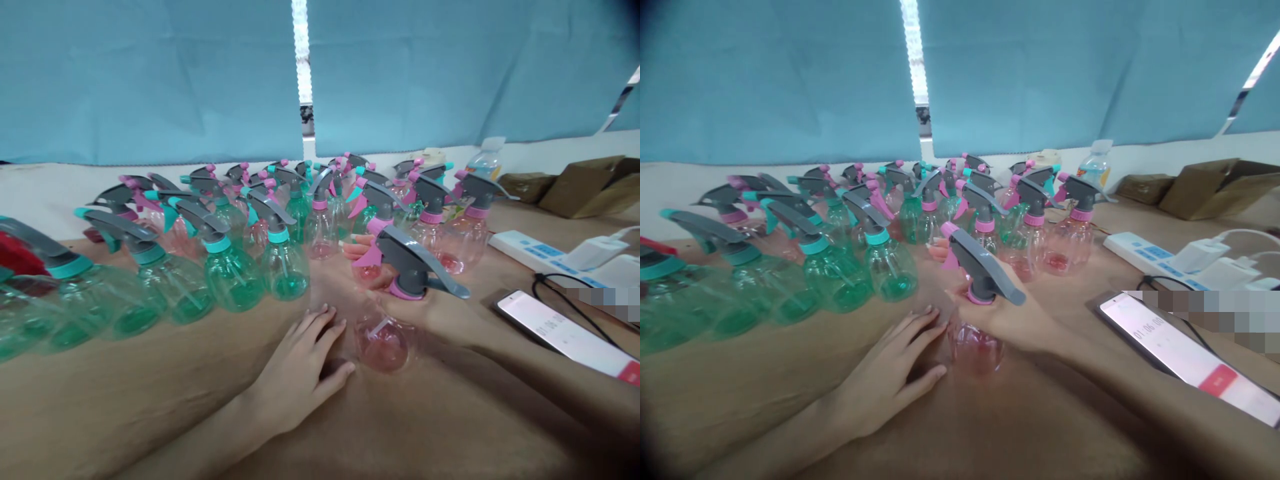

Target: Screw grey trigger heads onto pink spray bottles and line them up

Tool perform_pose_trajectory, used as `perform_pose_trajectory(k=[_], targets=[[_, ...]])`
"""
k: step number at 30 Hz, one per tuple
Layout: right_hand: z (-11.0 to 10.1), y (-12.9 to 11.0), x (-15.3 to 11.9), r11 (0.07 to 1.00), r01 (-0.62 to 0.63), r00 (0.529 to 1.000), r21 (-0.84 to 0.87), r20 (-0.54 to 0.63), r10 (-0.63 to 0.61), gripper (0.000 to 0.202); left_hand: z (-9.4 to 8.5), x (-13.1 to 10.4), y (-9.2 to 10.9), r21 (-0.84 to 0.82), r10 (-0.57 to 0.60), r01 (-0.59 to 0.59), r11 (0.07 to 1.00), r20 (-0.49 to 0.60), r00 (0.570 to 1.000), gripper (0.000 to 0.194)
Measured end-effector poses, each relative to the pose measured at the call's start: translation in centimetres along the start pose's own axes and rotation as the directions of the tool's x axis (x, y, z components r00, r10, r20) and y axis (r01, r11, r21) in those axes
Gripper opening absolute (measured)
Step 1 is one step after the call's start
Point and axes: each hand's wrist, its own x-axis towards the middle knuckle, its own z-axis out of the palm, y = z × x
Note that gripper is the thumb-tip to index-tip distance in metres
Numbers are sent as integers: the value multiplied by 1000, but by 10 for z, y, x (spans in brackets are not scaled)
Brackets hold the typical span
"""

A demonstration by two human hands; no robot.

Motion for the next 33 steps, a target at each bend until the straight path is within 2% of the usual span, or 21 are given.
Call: perform_pose_trajectory(k=[7, 21, 28, 33], targets=[[0, -5, 0, 999, -40, 999, 8, -3, 40, 24, -1, -2, 1, -6, 2, -2, 1000, -9, 1000, 51], [-4, -7, -1, 998, -39, 999, -40, -14, 38, 30, -1, -2, 1, -17, -5, 4, 1000, -13, 1000, 51], [-7, 2, -2, 995, 9, 1000, -98, 14, -8, 21, -1, -2, 0, -30, 3, -4, 1000, -19, 1000, 49], [-9, -1, -2, 987, 53, 998, -153, -16, -56, 15, 0, -1, 0, -19, 1, -1, 1000, -14, 1000, 50]])
